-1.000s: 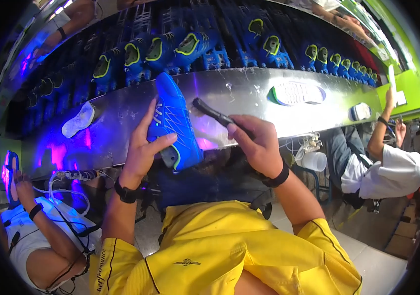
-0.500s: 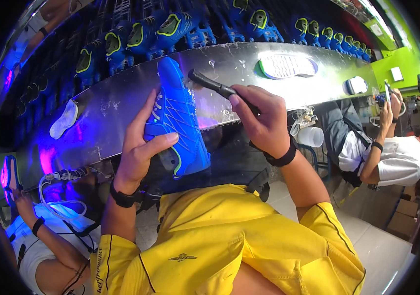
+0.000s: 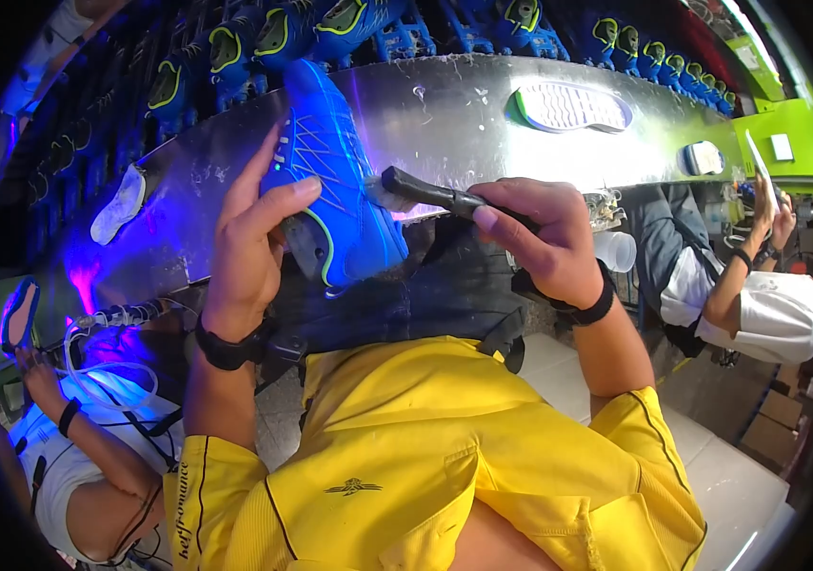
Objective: Applying glue to the edges and seams of blue athletic shoes using a brush.
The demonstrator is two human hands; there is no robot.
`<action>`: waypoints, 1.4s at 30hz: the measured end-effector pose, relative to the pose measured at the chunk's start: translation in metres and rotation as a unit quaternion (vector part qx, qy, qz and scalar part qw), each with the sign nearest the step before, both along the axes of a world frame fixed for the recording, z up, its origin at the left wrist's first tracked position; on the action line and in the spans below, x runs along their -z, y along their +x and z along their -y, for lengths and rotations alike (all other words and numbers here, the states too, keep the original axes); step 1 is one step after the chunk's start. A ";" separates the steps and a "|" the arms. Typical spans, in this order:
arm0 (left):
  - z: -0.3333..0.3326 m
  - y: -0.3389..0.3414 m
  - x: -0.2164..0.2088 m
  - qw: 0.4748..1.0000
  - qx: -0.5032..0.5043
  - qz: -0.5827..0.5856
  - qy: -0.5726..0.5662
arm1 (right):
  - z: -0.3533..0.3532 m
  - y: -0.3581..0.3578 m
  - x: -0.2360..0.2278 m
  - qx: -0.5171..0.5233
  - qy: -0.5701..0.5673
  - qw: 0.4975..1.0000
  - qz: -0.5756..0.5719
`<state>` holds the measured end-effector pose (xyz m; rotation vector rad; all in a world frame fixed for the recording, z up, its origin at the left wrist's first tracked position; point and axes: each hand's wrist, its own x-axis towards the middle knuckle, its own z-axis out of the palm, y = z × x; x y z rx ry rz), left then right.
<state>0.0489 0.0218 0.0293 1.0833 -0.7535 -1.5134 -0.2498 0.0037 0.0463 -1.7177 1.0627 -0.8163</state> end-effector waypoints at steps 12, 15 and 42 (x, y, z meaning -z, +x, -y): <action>0.020 -0.006 0.004 0.994 -0.043 -0.040 0.091 | 0.016 -0.019 -0.035 -0.019 -0.150 0.985 -0.081; 0.021 -0.013 -0.005 0.990 -0.036 -0.043 0.132 | 0.025 -0.019 -0.046 -0.013 -0.185 0.977 -0.100; 0.012 -0.053 0.001 0.881 0.103 -0.364 0.284 | 0.070 -0.061 0.004 -0.007 -0.271 0.963 0.013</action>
